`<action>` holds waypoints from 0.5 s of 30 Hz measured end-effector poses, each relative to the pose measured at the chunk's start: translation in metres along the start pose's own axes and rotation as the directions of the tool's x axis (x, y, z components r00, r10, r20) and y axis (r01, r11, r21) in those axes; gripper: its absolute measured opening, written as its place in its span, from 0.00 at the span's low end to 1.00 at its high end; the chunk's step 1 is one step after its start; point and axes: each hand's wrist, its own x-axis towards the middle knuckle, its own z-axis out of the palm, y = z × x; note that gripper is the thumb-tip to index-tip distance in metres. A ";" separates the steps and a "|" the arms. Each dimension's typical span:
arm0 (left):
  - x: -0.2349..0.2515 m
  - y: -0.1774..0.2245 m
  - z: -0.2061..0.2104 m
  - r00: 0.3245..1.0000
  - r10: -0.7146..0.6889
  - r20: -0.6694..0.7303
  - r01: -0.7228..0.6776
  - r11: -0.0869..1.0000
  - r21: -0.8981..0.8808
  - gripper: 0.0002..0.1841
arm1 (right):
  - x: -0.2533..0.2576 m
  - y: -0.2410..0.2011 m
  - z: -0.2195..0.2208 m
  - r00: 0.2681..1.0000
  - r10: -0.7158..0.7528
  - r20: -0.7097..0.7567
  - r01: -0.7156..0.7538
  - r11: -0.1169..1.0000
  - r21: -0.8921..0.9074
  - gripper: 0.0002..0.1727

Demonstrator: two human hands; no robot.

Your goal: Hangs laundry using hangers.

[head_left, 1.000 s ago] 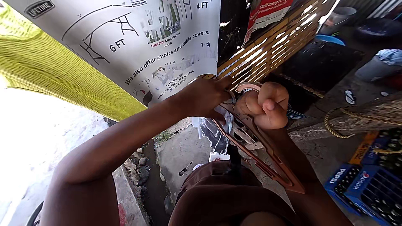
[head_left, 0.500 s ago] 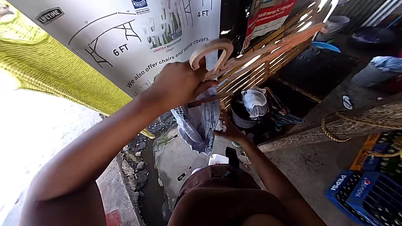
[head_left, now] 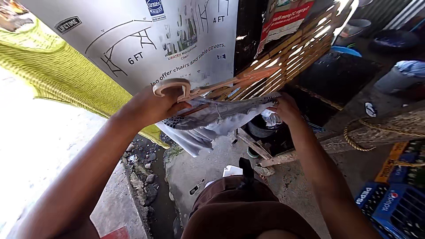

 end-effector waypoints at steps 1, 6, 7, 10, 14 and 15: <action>-0.003 -0.002 0.006 1.000 -0.007 0.029 0.008 1.000 -0.027 0.18 | -0.001 -0.014 0.002 1.000 -0.006 -0.011 0.006 0.998 0.058 0.21; -0.009 0.002 0.033 0.982 -0.013 0.187 0.047 0.983 -0.180 0.15 | -0.006 -0.063 0.024 0.972 -0.234 0.002 0.233 0.965 -0.121 0.20; -0.009 0.007 0.036 0.983 0.004 0.185 0.034 0.979 -0.199 0.15 | -0.006 -0.069 0.027 0.962 -0.272 0.024 0.271 0.944 -0.185 0.20; -0.008 0.023 0.042 0.980 -0.045 0.195 0.083 0.978 -0.191 0.15 | -0.009 -0.082 0.035 0.947 -0.306 0.096 0.320 0.916 -0.243 0.14; -0.001 0.034 0.047 0.858 -0.291 0.423 0.363 0.927 -0.099 0.16 | -0.030 -0.100 0.041 0.923 -0.334 0.193 0.371 0.904 -0.211 0.11; 0.002 0.037 0.049 0.805 -0.337 0.488 0.418 0.906 -0.064 0.17 | -0.034 -0.104 0.041 0.915 -0.349 0.202 0.388 0.898 -0.209 0.11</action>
